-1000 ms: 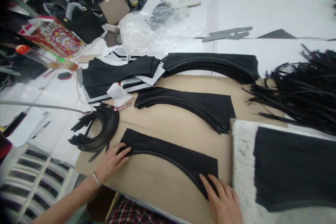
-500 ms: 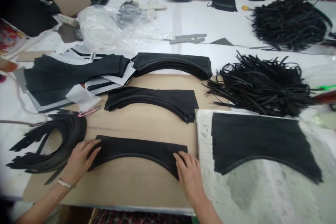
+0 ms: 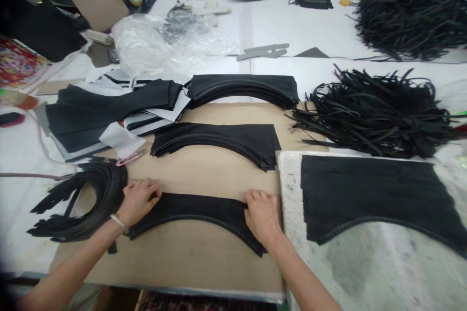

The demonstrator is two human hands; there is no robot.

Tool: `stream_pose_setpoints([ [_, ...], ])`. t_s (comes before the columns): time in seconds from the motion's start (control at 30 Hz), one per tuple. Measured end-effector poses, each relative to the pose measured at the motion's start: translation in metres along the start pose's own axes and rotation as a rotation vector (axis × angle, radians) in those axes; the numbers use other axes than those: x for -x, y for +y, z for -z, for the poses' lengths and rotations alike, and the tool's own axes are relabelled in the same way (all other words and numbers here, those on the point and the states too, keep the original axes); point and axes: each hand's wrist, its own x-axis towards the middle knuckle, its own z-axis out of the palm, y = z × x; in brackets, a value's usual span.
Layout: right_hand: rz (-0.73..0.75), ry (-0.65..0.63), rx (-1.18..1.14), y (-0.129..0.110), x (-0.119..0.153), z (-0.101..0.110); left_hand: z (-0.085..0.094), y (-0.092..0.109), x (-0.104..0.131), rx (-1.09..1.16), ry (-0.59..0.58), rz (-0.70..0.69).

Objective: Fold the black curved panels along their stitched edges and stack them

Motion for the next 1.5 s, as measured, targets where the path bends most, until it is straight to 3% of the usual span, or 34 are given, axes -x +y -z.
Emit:
stream_pose_setpoints([
  [0.37, 0.031, -0.114, -0.078, 0.007, -0.013, 0.013, 0.005, 0.008, -0.001, -0.004, 0.001, -0.057],
  [0.47, 0.043, -0.100, -0.083, 0.013, -0.026, 0.016, 0.012, 0.005, -0.017, -0.020, 0.071, -0.044],
  [0.6, 0.033, -0.001, -0.056, 0.021, -0.043, 0.020, 0.019, 0.010, -0.040, -0.037, 0.258, 0.058],
  [0.7, 0.014, 0.102, -0.023, 0.021, -0.045, 0.021, 0.013, 0.036, -0.042, -0.005, 0.332, 0.022],
  [0.87, 0.069, 0.140, -0.011, 0.015, -0.028, 0.012, -0.018, 0.115, -0.023, 0.187, 0.217, -0.430],
  [0.97, 0.084, 0.140, -0.001, 0.013, -0.020, 0.007, -0.033, 0.150, -0.014, 0.188, 0.166, -0.494],
  [1.03, 0.086, 0.146, 0.004, 0.012, -0.018, 0.004, -0.040, 0.159, -0.011, 0.157, 0.156, -0.478],
  [1.2, 0.085, 0.163, 0.005, 0.012, -0.017, 0.003, -0.046, 0.151, -0.005, 0.129, 0.154, -0.459],
  [1.37, 0.122, 0.232, 0.032, 0.013, -0.013, -0.003, -0.037, 0.145, 0.005, 0.182, 0.208, -0.441],
  [1.5, 0.151, 0.317, 0.000, 0.018, -0.002, -0.023, -0.035, 0.112, 0.006, 0.153, 0.360, -0.201],
])
